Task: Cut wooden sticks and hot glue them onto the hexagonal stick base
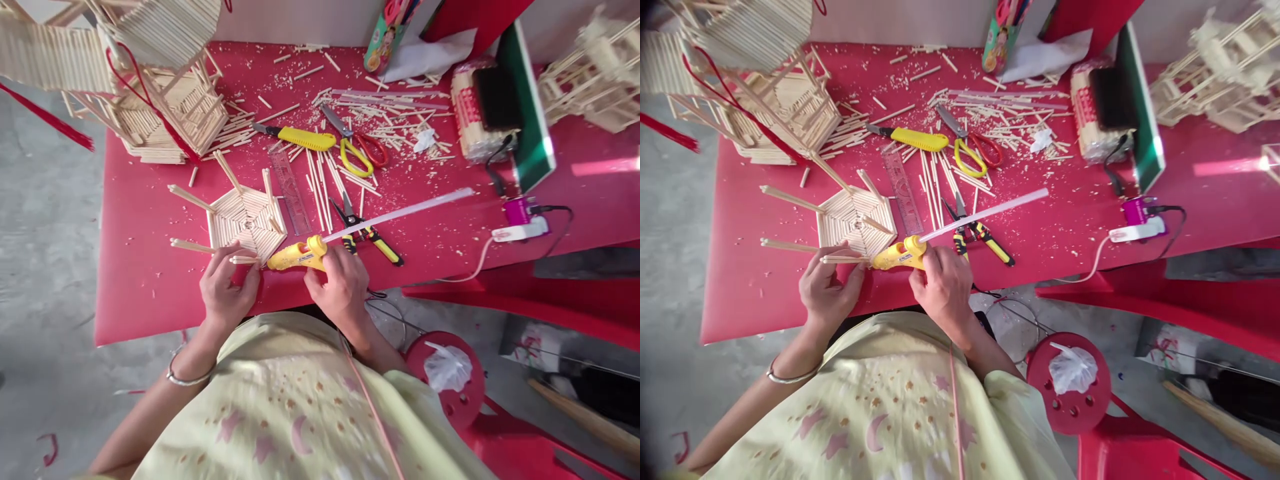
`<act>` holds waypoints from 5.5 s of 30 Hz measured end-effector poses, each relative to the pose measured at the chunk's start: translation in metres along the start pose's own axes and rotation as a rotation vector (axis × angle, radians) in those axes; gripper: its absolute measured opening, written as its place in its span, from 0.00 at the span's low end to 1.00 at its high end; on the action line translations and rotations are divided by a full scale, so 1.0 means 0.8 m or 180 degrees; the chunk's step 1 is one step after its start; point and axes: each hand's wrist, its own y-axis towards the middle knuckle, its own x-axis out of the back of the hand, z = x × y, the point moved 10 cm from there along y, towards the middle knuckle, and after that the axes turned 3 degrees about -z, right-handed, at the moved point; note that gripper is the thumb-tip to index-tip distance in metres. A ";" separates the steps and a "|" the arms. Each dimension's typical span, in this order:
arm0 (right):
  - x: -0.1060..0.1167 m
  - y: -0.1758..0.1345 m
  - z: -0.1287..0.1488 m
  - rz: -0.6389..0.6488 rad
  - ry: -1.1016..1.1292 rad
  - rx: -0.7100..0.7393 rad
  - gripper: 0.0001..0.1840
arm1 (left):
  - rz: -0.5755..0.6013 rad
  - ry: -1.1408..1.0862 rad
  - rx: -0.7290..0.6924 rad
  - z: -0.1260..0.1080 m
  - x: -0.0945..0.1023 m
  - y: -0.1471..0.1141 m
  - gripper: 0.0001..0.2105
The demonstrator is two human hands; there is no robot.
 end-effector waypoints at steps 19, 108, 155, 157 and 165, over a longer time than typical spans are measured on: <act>0.067 0.009 -0.211 -0.0045 -0.0235 -0.1802 0.14 | -0.0060 0.0030 -0.0041 -0.004 0.002 0.002 0.06; -0.056 0.034 0.091 0.0081 0.2377 0.0456 0.17 | 0.0065 -0.0318 -0.0148 -0.003 -0.002 0.004 0.12; -0.056 0.034 0.090 0.0063 0.2350 0.0440 0.15 | 0.0086 -0.0261 -0.0137 -0.007 -0.001 0.010 0.09; -0.056 0.034 0.091 0.0060 0.2340 0.0443 0.15 | 0.0070 -0.0249 -0.0156 -0.007 0.000 0.010 0.09; -0.055 0.035 0.092 0.0068 0.2339 0.0448 0.15 | 0.0117 -0.0216 -0.0094 -0.003 -0.003 0.007 0.08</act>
